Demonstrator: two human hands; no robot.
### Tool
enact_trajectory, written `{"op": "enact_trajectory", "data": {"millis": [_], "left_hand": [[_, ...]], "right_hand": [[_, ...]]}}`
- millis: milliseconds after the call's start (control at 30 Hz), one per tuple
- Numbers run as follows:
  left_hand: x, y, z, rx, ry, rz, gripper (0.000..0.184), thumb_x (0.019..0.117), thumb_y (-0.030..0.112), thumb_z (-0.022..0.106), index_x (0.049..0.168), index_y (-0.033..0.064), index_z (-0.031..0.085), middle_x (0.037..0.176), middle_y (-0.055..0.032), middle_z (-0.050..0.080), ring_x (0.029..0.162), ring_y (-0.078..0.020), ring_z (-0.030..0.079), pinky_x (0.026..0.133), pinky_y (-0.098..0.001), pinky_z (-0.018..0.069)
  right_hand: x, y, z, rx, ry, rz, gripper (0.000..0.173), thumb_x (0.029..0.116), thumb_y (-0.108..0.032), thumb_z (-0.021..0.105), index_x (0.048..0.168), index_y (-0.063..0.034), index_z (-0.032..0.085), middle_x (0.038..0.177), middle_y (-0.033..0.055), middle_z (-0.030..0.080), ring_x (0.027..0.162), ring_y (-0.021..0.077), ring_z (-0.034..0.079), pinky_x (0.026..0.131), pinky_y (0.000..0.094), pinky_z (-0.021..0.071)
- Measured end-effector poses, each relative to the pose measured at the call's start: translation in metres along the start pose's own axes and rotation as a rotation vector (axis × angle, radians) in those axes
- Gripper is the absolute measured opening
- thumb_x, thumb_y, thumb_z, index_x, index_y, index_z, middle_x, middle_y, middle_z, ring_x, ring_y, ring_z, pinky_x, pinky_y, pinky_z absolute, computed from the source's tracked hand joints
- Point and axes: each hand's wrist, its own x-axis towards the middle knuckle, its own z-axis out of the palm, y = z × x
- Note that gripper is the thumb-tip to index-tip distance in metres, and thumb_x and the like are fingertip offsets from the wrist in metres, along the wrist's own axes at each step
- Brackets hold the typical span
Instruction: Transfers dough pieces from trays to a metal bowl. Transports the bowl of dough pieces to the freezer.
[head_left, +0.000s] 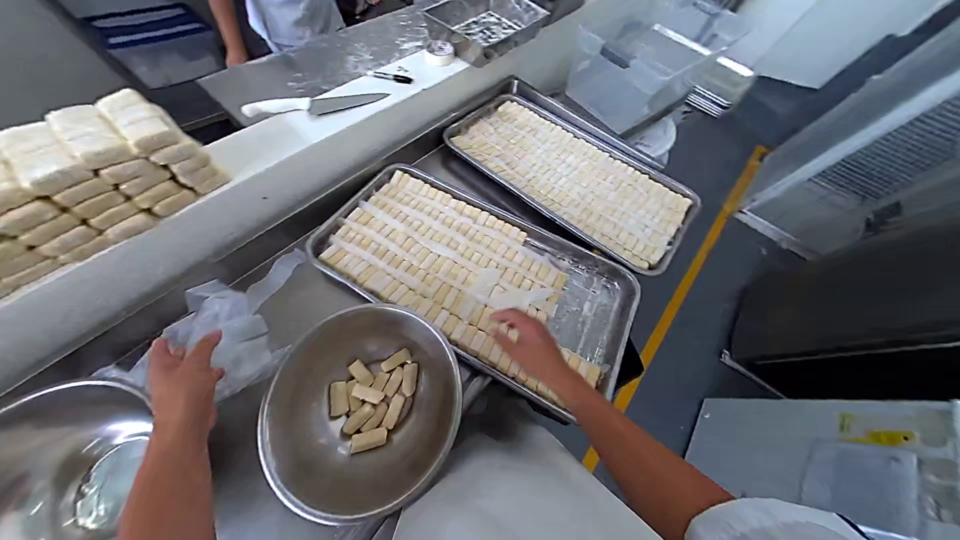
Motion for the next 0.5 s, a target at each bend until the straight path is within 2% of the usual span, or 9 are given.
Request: {"op": "enact_trajectory", "data": {"millis": [67,100,167,200,267,333,400,500], "left_hand": [[-0.048,-0.001,0.021,0.009,-0.155,0.180,0.062,0.1028,0.024,0.056,0.155,0.0032,0.030,0.143,-0.0183,0.054,0.120,-0.0224,0.062,0.096,-0.0418,0.0545],[-0.070,-0.006,0.033,0.018,-0.232,0.244,0.057,0.1017,0.022,0.055,0.151,-0.0006,0.036,0.133,-0.0173,0.061,0.112,-0.0189,0.066,0.093,-0.0380,0.0572],[-0.109,-0.016,0.053,0.119,-0.314,0.324,0.055,0.0994,0.019,0.056,0.146,-0.0062,0.043,0.131,-0.0210,0.063,0.114,-0.0223,0.066,0.097,-0.0397,0.0546],[-0.123,-0.022,0.060,0.199,-0.308,0.355,0.055,0.0984,0.018,0.058,0.145,-0.0068,0.046,0.136,-0.0232,0.060,0.123,-0.0273,0.062,0.102,-0.0437,0.0516],[-0.138,-0.036,0.064,0.417,-0.220,0.431,0.059,0.0961,0.023,0.063,0.145,-0.0058,0.048,0.149,-0.0275,0.048,0.140,-0.0393,0.046,0.113,-0.0548,0.0393],[-0.141,-0.048,0.056,0.618,-0.101,0.440,0.070,0.0928,0.024,0.069,0.149,-0.0081,0.043,0.156,-0.0354,0.034,0.146,-0.0512,0.031,0.118,-0.0635,0.0278],[-0.141,-0.061,0.043,0.712,0.005,0.335,0.083,0.0901,0.025,0.074,0.154,-0.0079,0.033,0.159,-0.0380,0.025,0.148,-0.0538,0.024,0.119,-0.0647,0.0242],[-0.141,-0.085,0.028,0.588,0.099,0.144,0.092,0.0894,0.021,0.075,0.158,-0.0079,0.021,0.160,-0.0374,0.022,0.148,-0.0521,0.027,0.119,-0.0628,0.0271]], "right_hand": [[0.018,0.053,-0.033,-0.020,0.195,0.176,0.042,0.1012,-0.024,0.064,0.136,-0.0007,0.061,0.138,0.0220,0.060,0.128,0.0367,0.059,0.108,0.0558,0.0478],[0.030,0.080,-0.047,-0.020,0.251,0.256,0.049,0.1009,-0.026,0.064,0.140,0.0020,0.057,0.141,0.0258,0.057,0.130,0.0409,0.056,0.109,0.0586,0.0457],[0.055,0.117,-0.068,-0.047,0.269,0.345,0.059,0.1012,-0.031,0.064,0.145,0.0059,0.050,0.146,0.0299,0.051,0.136,0.0442,0.050,0.113,0.0602,0.0394],[0.070,0.128,-0.074,-0.090,0.240,0.335,0.061,0.1016,-0.033,0.063,0.145,0.0073,0.049,0.146,0.0307,0.050,0.138,0.0443,0.048,0.115,0.0598,0.0381],[0.099,0.139,-0.079,-0.188,0.140,0.272,0.063,0.1024,-0.035,0.062,0.147,0.0069,0.047,0.147,0.0301,0.050,0.139,0.0436,0.048,0.115,0.0593,0.0372],[0.124,0.142,-0.074,-0.265,0.041,0.230,0.068,0.1022,-0.041,0.061,0.149,0.0057,0.045,0.147,0.0307,0.050,0.138,0.0441,0.048,0.114,0.0606,0.0384],[0.139,0.137,-0.060,-0.362,-0.003,0.253,0.078,0.0983,-0.054,0.062,0.147,0.0054,0.047,0.143,0.0322,0.050,0.135,0.0471,0.049,0.108,0.0637,0.0423],[0.148,0.126,-0.053,-0.354,0.016,0.389,0.092,0.0903,-0.070,0.062,0.139,0.0080,0.053,0.143,0.0340,0.049,0.137,0.0513,0.044,0.105,0.0691,0.0397]]}}
